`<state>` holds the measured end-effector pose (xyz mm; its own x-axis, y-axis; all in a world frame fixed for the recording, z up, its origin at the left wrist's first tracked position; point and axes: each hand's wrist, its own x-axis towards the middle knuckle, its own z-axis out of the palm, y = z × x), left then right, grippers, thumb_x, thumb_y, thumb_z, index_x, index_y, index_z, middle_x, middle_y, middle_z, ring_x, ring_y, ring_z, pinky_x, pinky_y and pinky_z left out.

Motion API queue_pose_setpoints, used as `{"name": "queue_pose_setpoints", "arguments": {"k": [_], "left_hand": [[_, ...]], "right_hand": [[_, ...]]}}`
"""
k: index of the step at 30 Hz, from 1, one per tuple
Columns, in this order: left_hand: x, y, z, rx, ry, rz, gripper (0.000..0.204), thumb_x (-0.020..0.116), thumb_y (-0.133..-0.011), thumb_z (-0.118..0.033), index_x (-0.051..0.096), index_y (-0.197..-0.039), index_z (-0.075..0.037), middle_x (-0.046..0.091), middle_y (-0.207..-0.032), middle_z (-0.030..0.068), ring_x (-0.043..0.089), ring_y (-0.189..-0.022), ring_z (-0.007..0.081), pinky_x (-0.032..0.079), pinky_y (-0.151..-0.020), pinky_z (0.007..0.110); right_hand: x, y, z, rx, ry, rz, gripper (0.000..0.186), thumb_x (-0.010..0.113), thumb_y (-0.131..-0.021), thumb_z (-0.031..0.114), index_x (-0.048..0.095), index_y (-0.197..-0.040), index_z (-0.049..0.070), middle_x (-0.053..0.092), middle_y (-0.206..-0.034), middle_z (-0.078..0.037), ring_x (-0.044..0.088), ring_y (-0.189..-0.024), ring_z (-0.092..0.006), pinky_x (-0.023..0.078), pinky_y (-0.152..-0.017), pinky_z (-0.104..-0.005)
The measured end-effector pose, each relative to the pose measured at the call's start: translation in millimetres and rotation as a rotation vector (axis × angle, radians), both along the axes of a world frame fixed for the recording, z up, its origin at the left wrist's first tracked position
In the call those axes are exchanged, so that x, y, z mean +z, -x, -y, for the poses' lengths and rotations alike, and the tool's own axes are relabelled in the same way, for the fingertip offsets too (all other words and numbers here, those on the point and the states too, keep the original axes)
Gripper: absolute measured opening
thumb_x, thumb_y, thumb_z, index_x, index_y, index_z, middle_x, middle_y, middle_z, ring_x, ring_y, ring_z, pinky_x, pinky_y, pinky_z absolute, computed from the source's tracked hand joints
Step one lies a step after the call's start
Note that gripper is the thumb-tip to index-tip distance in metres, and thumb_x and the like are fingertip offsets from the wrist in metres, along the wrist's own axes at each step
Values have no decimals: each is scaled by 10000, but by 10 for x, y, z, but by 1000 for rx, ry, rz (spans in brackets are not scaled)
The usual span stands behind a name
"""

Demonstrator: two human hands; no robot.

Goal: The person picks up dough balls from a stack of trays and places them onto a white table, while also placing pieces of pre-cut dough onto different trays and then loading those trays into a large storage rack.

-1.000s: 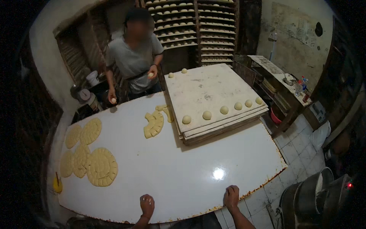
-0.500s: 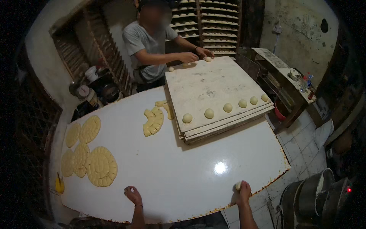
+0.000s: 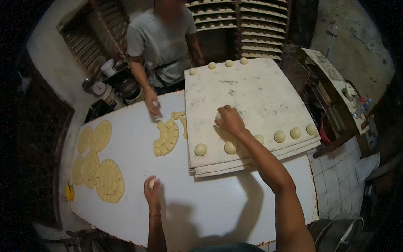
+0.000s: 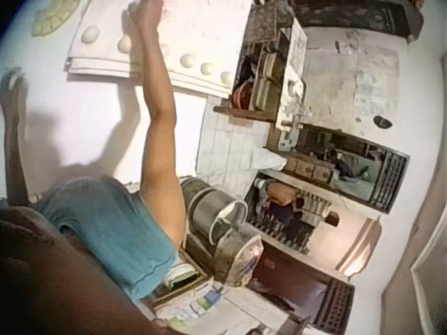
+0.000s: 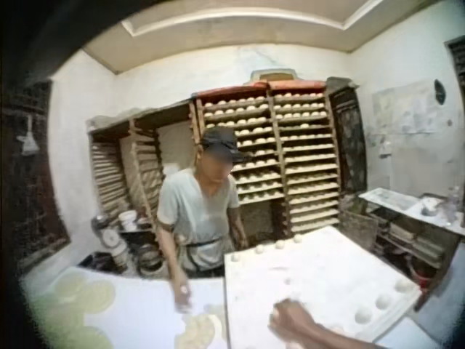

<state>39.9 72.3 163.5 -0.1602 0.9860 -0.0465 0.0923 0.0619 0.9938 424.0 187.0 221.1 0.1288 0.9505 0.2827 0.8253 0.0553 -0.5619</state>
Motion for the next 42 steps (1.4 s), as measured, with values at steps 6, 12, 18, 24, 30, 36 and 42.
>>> {"name": "queue_pose_setpoints", "arguments": {"k": [6, 12, 18, 24, 30, 36, 42], "left_hand": [[790, -1620, -1491, -628, -715, -613, 381, 625, -808, -75, 544, -1169, 13, 569, -1134, 175, 553, -1054, 311, 434, -929, 369], [526, -1838, -1839, -638, -939, -1207, 430, 577, -857, -224, 530, -1229, -13, 525, -1258, 192, 480, -1178, 332, 366, -1003, 422], [551, -1442, -1195, -1002, -512, -852, 417, 687, -778, -198, 582, -1149, -38, 555, -1165, 160, 501, -1116, 342, 416, -939, 403], [529, -1490, -1097, -944, -543, -798, 380, 684, -788, -187, 583, -1123, -39, 563, -1078, 122, 556, -978, 304, 479, -836, 378], [641, -1469, -1234, -805, -807, -956, 510, 711, -762, -274, 552, -1167, -7, 537, -1184, 163, 520, -1069, 365, 409, -939, 429], [487, -1956, -1870, -780, -568, -808, 406, 670, -788, -167, 584, -1137, 23, 576, -1119, 193, 518, -1081, 356, 416, -932, 411], [265, -1780, -2114, -864, -615, -728, 416, 646, -783, -125, 570, -1169, 12, 573, -1120, 198, 522, -1076, 348, 425, -935, 388]], "right_hand": [[103, 32, 361, -88, -313, -148, 435, 681, -808, 264, 580, -1128, -12, 551, -1192, -186, 532, -1081, -371, 444, -917, -408], [85, -35, 1032, 185, -1, -117, 391, 695, -777, 221, 596, -1103, 30, 539, -1200, -175, 524, -1084, -355, 446, -908, -422], [-162, 0, 1025, 345, 87, -71, 324, 708, -722, 114, 625, -1034, 84, 556, -1162, -142, 543, -1000, -327, 483, -841, -392], [-20, 93, 978, 179, 49, -27, 312, 732, -729, 166, 655, -1024, 102, 554, -1148, -117, 549, -951, -300, 501, -794, -387], [102, 2, 702, 102, -141, 138, 449, 747, -719, 250, 621, -1115, 80, 522, -1224, -164, 533, -1040, -345, 466, -881, -420], [-106, -145, -192, 139, -53, 6, 346, 702, -733, 184, 656, -1043, 39, 579, -1153, -191, 562, -1035, -361, 472, -876, -411], [36, 4, -187, 100, 126, 10, 258, 681, -701, 149, 679, -910, -2, 645, -936, -198, 619, -866, -355, 502, -790, -396]]}}
